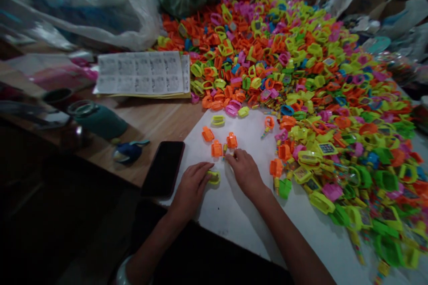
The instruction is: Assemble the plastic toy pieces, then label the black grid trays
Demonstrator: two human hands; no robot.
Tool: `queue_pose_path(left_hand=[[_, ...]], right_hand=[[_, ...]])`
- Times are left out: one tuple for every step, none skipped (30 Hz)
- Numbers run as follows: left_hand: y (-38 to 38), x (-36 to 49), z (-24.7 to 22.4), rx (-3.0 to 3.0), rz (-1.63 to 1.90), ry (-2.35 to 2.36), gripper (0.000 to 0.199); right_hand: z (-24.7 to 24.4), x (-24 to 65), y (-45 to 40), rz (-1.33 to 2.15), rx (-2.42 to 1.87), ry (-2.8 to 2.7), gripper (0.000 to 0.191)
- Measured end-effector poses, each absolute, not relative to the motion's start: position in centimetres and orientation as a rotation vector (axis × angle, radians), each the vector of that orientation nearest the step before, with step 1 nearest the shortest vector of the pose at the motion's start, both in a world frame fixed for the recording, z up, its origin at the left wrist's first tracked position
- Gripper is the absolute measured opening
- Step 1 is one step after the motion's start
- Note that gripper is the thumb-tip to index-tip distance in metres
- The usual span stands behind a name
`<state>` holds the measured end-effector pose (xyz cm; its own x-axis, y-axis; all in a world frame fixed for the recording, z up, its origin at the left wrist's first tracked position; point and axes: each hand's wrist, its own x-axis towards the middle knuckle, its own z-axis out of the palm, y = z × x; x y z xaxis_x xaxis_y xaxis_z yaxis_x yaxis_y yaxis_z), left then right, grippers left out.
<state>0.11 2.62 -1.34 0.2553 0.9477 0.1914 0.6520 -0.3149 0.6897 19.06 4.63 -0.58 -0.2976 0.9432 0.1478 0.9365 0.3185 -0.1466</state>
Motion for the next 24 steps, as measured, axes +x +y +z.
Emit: queue_pose_path(left_hand=[[2.7, 0.1, -1.2, 2.058, 0.811, 1.441, 0.029], [2.8, 0.1, -1.1, 2.063, 0.801, 1.436, 0.027], [2.9, 0.1, -0.9, 2.068, 0.797, 1.434, 0.025], [2.9, 0.1, -0.8, 2.077, 0.793, 1.433, 0.023], [3.0, 0.2, -0.7, 2.089, 0.792, 1.436, 0.022], [3.1, 0.2, -0.6, 2.104, 0.788, 1.445, 0.021], [3.1, 0.3, -0.6, 2.122, 0.780, 1.461, 0.020], [3.1, 0.4, -0.5, 2.143, 0.763, 1.477, 0.019], [3.1, 0.5, -0.4, 2.164, 0.740, 1.492, 0.018], [3.0, 0.5, -0.2, 2.184, 0.716, 1.505, 0.018], [3.0, 0.7, -0.1, 2.203, 0.696, 1.514, 0.018], [2.9, 0.8, 0.2, 2.219, 0.681, 1.520, 0.018], [2.8, 0.9, 0.4, 2.235, 0.669, 1.522, 0.018], [2.7, 1.1, 0.6, 2.249, 0.661, 1.523, 0.018], [2.6, 1.2, 0.8, 2.260, 0.654, 1.525, 0.018], [2.5, 1.3, 1.0, 2.269, 0.652, 1.524, 0.018], [2.4, 1.5, 1.2, 2.274, 0.654, 1.518, 0.019], [2.3, 1.6, 1.3, 2.277, 0.662, 1.509, 0.019], [2.2, 1.8, 1.5, 2.279, 0.674, 1.496, 0.019], [2.2, 1.9, 1.6, 2.279, 0.685, 1.483, 0.019], [2.1, 1.9, 1.6, 2.278, 0.693, 1.470, 0.019], [2.0, 2.0, 1.7, 2.274, 0.695, 1.464, 0.020], [2.0, 2.1, 1.8, 2.266, 0.694, 1.464, 0.021], [2.0, 2.1, 1.8, 2.255, 0.690, 1.468, 0.022]], right_hand=[[-0.7, 19.4, 4.5, 0.057, -1.683, -2.377, 0.024], [-0.9, 19.6, 4.2, 0.064, -1.662, -2.362, 0.021], [-0.9, 19.7, 3.9, 0.077, -1.646, -2.324, 0.018], [-0.9, 19.8, 3.5, 0.114, -1.633, -2.260, 0.016], [-0.8, 19.8, 3.0, 0.181, -1.619, -2.181, 0.016], [-0.7, 19.7, 2.4, 0.276, -1.601, -2.098, 0.017], [-0.7, 19.6, 1.8, 0.383, -1.576, -2.021, 0.019], [-0.6, 19.5, 1.1, 0.490, -1.544, -1.955, 0.021], [-0.5, 19.4, 0.4, 0.579, -1.511, -1.914, 0.022], [-0.5, 19.3, -0.2, 0.632, -1.488, -1.903, 0.023], [-0.4, 19.3, -0.7, 0.657, -1.474, -1.898, 0.024], [-0.3, 19.3, -1.2, 0.662, -1.468, -1.894, 0.024], [-0.3, 19.4, -1.5, 0.647, -1.463, -1.886, 0.024], [-0.2, 19.5, -1.7, 0.620, -1.454, -1.878, 0.024], [0.0, 19.6, -1.8, 0.584, -1.438, -1.872, 0.023], [0.1, 19.8, -1.9, 0.547, -1.413, -1.871, 0.022], [0.2, 19.9, -1.9, 0.515, -1.385, -1.877, 0.022], [0.3, 20.0, -1.9, 0.485, -1.361, -1.885, 0.022], [0.3, 20.0, -1.9, 0.462, -1.345, -1.893, 0.022], [0.3, 20.0, -1.8, 0.443, -1.334, -1.901, 0.023], [0.2, 20.1, -1.8, 0.424, -1.327, -1.906, 0.023], [0.2, 20.1, -1.8, 0.411, -1.321, -1.912, 0.023], [0.1, 20.1, -1.8, 0.407, -1.315, -1.918, 0.023], [0.0, 20.1, -1.8, 0.411, -1.310, -1.926, 0.024]])
